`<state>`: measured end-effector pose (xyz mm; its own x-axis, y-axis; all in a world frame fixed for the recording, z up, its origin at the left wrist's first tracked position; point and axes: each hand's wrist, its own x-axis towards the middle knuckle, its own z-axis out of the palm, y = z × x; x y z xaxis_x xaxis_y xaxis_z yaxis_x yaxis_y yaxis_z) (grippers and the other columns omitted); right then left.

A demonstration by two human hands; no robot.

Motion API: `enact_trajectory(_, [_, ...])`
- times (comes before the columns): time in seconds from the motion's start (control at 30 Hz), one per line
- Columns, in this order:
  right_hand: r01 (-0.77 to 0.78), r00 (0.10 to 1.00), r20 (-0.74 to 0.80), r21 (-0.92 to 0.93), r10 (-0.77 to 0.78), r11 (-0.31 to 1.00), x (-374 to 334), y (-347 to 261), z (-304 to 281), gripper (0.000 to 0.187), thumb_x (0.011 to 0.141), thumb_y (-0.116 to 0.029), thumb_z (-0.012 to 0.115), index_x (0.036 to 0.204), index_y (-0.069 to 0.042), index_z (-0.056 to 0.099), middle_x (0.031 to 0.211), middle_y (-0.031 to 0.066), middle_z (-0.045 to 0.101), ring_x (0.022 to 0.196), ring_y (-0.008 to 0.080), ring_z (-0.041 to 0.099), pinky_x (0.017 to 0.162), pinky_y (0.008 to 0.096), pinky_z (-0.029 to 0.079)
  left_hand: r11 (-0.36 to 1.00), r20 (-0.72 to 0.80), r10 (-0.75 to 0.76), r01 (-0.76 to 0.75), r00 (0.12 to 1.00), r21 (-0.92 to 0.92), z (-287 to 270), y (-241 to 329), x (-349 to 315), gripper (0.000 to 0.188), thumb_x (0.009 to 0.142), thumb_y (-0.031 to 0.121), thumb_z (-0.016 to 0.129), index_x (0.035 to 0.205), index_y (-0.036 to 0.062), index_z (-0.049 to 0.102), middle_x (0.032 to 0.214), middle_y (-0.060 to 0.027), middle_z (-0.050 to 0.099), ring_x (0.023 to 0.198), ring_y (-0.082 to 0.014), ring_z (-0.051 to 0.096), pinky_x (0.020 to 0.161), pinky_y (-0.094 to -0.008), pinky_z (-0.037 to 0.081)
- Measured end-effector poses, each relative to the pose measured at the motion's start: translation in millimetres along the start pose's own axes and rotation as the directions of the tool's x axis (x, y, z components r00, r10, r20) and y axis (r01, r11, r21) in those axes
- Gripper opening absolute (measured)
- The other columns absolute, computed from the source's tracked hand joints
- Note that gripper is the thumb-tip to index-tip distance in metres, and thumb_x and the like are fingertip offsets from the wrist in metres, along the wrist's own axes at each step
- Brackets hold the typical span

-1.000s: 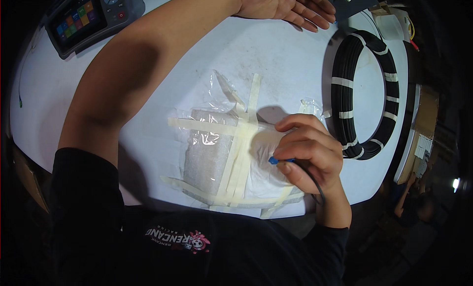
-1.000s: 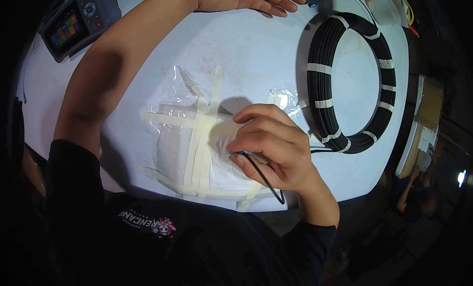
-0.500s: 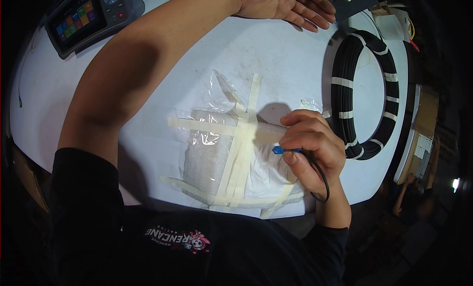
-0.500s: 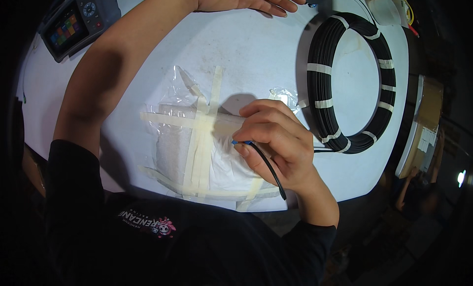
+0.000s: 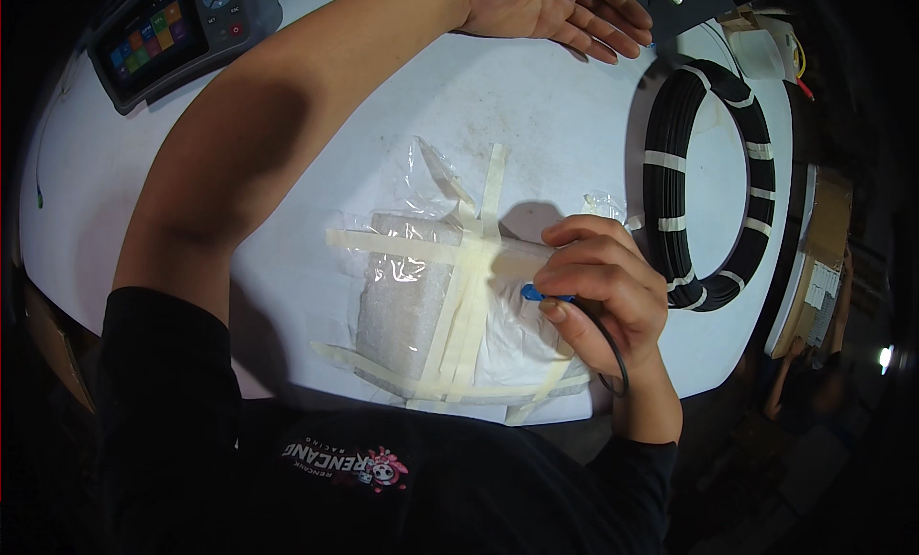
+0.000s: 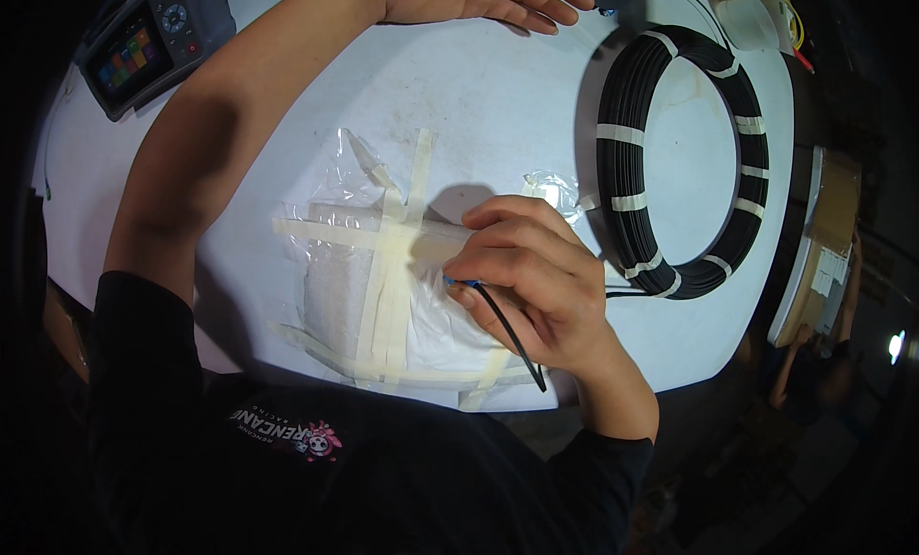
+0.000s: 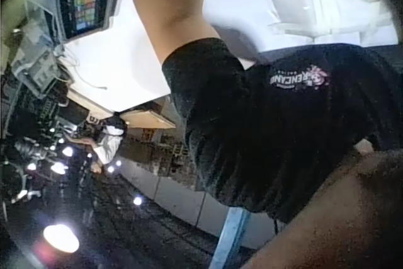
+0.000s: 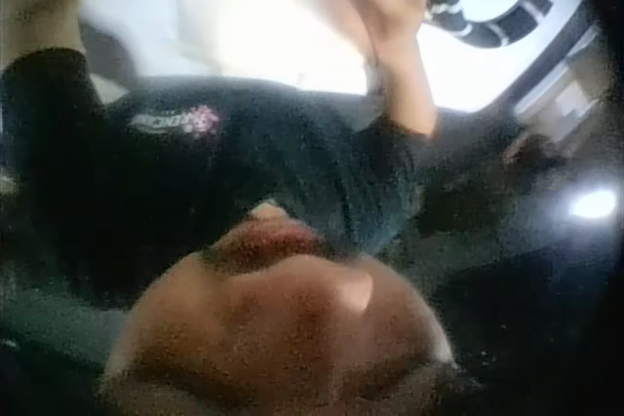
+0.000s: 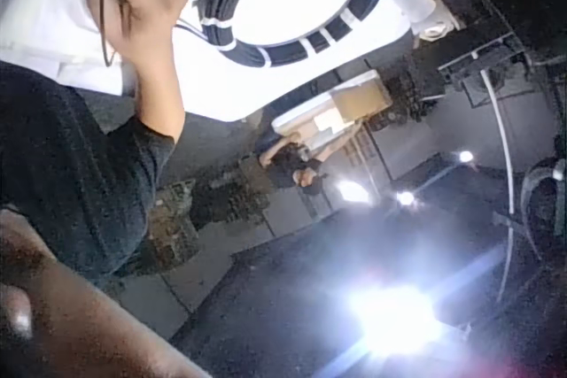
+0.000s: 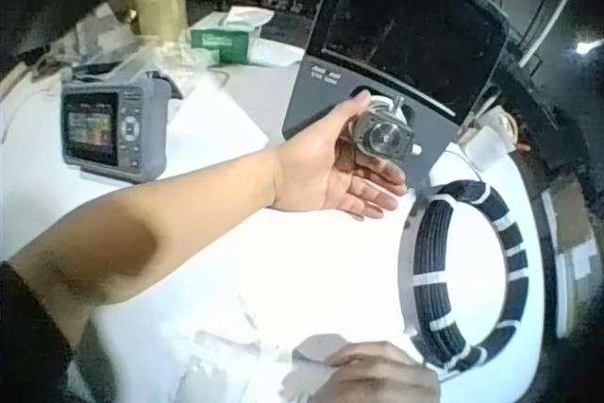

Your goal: Connecting and checking a fiber optic connector using an inspection probe and a testing monitor.

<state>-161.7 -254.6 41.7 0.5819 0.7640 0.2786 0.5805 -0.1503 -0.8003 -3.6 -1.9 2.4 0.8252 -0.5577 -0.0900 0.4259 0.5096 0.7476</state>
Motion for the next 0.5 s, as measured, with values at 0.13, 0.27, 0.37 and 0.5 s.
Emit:
enact_trajectory(0.13, [0.081,0.994,0.079,0.003,-0.081,0.997,2.1,-0.3,0.0,0.022,0.076,-0.005,0.087,0.095,-0.003,0.077,0.084,0.0108,0.070,0.102,0.0338,0.069,0.080,0.0392,0.056,1.000,0.016,0.006,-0.006,1.000,-0.004,-1.8,1.5,-0.4,0.104,0.094,0.087,0.034,0.115,-0.0077,0.071,0.114,-0.0228,0.071,0.108,-0.0357,0.070,0.100,-0.0476,0.054])
enact_trajectory(0.27, [0.093,0.990,0.100,0.051,-0.098,0.994,0.6,1.3,-1.6,0.023,0.076,-0.005,0.088,0.096,-0.003,0.077,0.085,0.0108,0.070,0.102,0.0337,0.069,0.080,0.0391,0.056,1.000,0.024,0.015,-0.015,1.000,-0.001,-1.9,0.9,0.1,0.103,0.095,0.087,0.034,0.115,-0.0075,0.071,0.114,-0.0225,0.071,0.108,-0.0352,0.070,0.100,-0.0474,0.054])
enact_trajectory(0.37, [-0.006,1.000,-0.004,-0.002,0.006,1.000,-1.7,0.0,-0.5,0.022,0.075,-0.006,0.088,0.093,-0.003,0.078,0.085,0.0098,0.070,0.103,0.0335,0.069,0.081,0.0390,0.056,1.000,0.003,-0.001,0.001,1.000,0.002,-1.0,0.5,1.3,0.104,0.095,0.087,0.033,0.115,-0.0075,0.071,0.114,-0.0224,0.071,0.108,-0.0350,0.070,0.100,-0.0474,0.055])
enact_trajectory(0.5, [0.022,1.000,0.022,-0.039,-0.021,0.999,-0.8,-0.5,0.4,0.022,0.075,-0.006,0.089,0.093,-0.003,0.078,0.085,0.0096,0.071,0.104,0.0334,0.070,0.081,0.0395,0.056,1.000,0.021,-0.003,0.003,1.000,0.000,-1.1,0.9,0.5,0.104,0.095,0.087,0.032,0.116,-0.0074,0.070,0.115,-0.0228,0.071,0.109,-0.0354,0.070,0.100,-0.0475,0.055])
